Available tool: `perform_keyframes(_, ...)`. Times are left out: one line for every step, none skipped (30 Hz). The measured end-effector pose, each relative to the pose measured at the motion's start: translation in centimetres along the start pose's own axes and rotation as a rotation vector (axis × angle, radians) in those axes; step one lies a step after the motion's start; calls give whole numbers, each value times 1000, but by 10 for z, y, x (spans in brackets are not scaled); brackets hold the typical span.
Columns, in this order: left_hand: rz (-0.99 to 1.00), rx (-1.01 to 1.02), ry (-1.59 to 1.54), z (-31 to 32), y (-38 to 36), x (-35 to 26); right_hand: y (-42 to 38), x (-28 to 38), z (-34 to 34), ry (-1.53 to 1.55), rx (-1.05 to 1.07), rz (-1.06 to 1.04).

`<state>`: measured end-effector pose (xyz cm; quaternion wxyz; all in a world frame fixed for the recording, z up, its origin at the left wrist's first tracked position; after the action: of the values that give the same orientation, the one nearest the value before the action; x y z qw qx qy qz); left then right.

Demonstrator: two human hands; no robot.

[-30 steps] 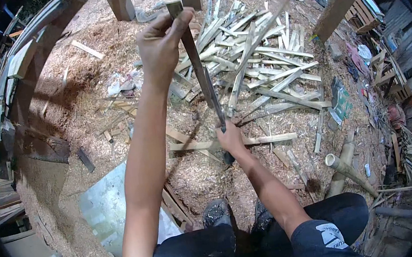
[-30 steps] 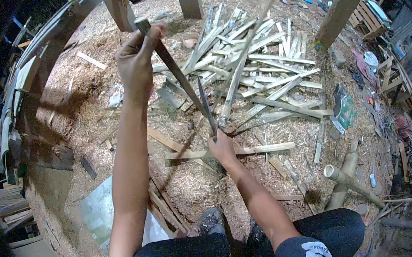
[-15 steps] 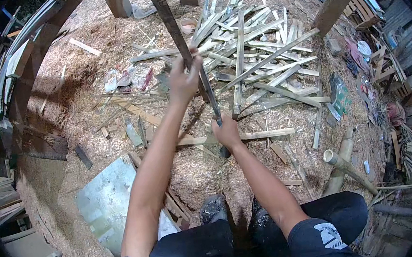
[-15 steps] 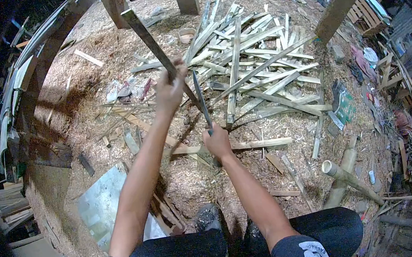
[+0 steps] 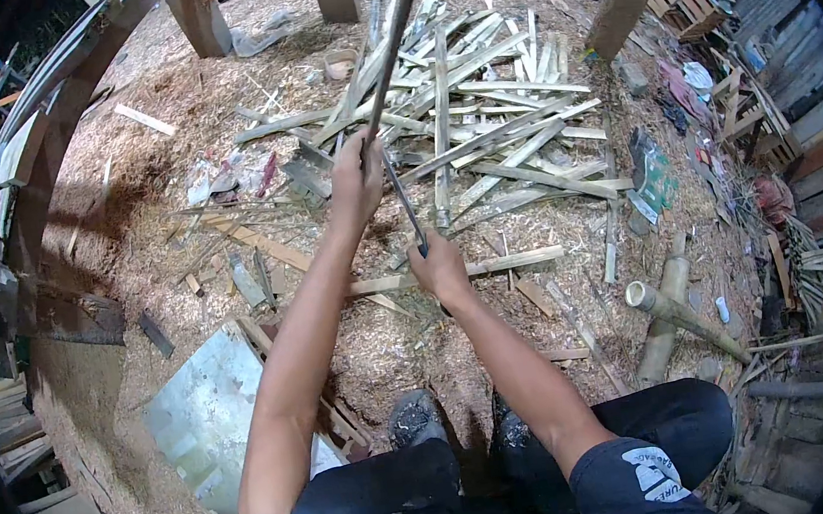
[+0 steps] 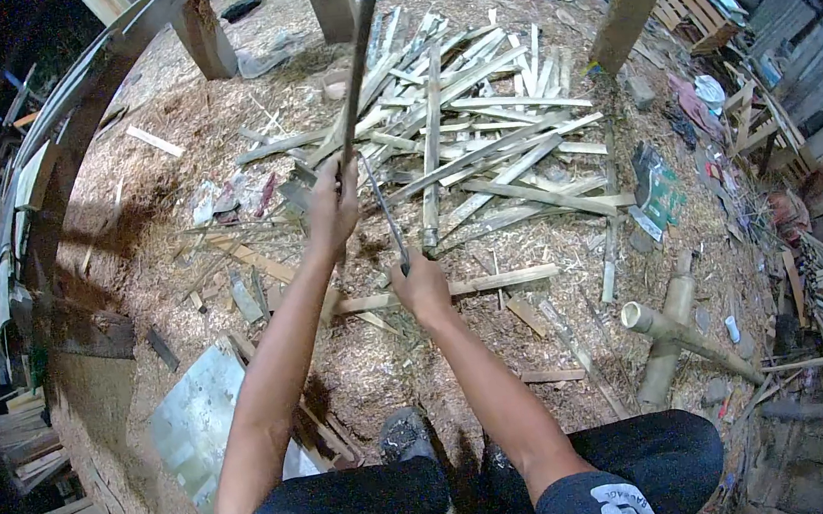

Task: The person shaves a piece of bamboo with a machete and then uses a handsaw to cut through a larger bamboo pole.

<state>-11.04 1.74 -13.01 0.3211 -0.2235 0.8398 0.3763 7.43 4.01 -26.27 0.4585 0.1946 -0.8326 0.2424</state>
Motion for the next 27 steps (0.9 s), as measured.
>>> perform_keyframes(18,23,22,10,-5,9,-2,8,-8,-7,-17,-30)
perform_keyframes(38,44,44,19,-8,18,-1,9,-11,-5,-24,-31)
perform_keyframes(149,52,118,20,-14,15,1,7,-17,-21,-61,-28)
perform_keyframes(156,54,113,24,-18,25,2,7,-23,-38,-99,-23)
perform_keyframes(132,85,160,31,-22,37,3,7,-28,-36,-108,-21)
perform_keyframes(106,116,207,35,-24,43,1,8,-34,-15,-126,-8)
perform_keyframes(80,136,219,38,-25,49,-1,10,-40,5,-140,6)
perform_keyframes(80,140,217,39,-29,53,-3,11,-46,5,-142,10)
perform_keyframes(-24,219,183,41,-36,59,-4,14,-52,12,-112,27)
perform_keyframes(-125,301,149,47,-42,69,-6,13,-55,21,-84,46)
perform_keyframes(-117,320,147,59,-48,92,-2,4,-58,-27,-190,-56)
perform_keyframes(-110,328,141,63,-51,104,-2,-3,-60,-27,-200,-50)
perform_keyframes(-61,329,188,63,-56,107,-3,-5,-65,-39,-236,-79)
perform_keyframes(-14,330,235,67,-63,110,-5,-8,-70,-52,-270,-107)
perform_keyframes(-138,383,199,67,-66,111,-6,-14,-73,-52,-276,-98)
perform_keyframes(-135,390,196,69,-68,109,-6,-21,-77,-47,-275,-78)
perform_keyframes(-82,421,246,71,-70,101,-6,-28,-80,-43,-273,-59)
perform_keyframes(-29,450,294,75,-73,98,-8,-31,-85,-44,-277,-53)
perform_keyframes(46,438,329,78,-77,93,-9,-33,-88,-61,-264,-49)
perform_keyframes(49,445,326,81,-81,93,-10,-35,-91,-78,-251,-43)
perform_keyframes(65,426,342,82,-83,93,-7,-40,-93,-140,-289,-64)
perform_keyframes(80,406,359,82,-84,91,-5,-49,-94,-140,-291,-59)
perform_keyframes(75,418,326,85,-86,96,-4,-56,-93,-151,-281,-66)
perform_keyframes(73,420,325,84,-87,91,-4,-57,-94,-161,-270,-74)
perform_keyframes(101,407,412,81,-89,81,-8,-53,-96,-188,-324,-161)
perform_keyframes(130,393,498,77,-89,72,-7,-57,-95,-188,-324,-159)
perform_keyframes(129,396,498,77,-91,71,-6,-59,-95,-239,-329,-139)
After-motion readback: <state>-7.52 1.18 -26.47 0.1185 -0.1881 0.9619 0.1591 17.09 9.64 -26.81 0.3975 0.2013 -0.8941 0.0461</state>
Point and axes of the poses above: each hand's wrist, its own y-axis towards the middle knuckle, its own z-axis out of the palm, x = y × z, the point moved 9 cm from there along y, towards the middle knuckle, and after that the axes turned 11 degrees about y, right-handed, at the moved point
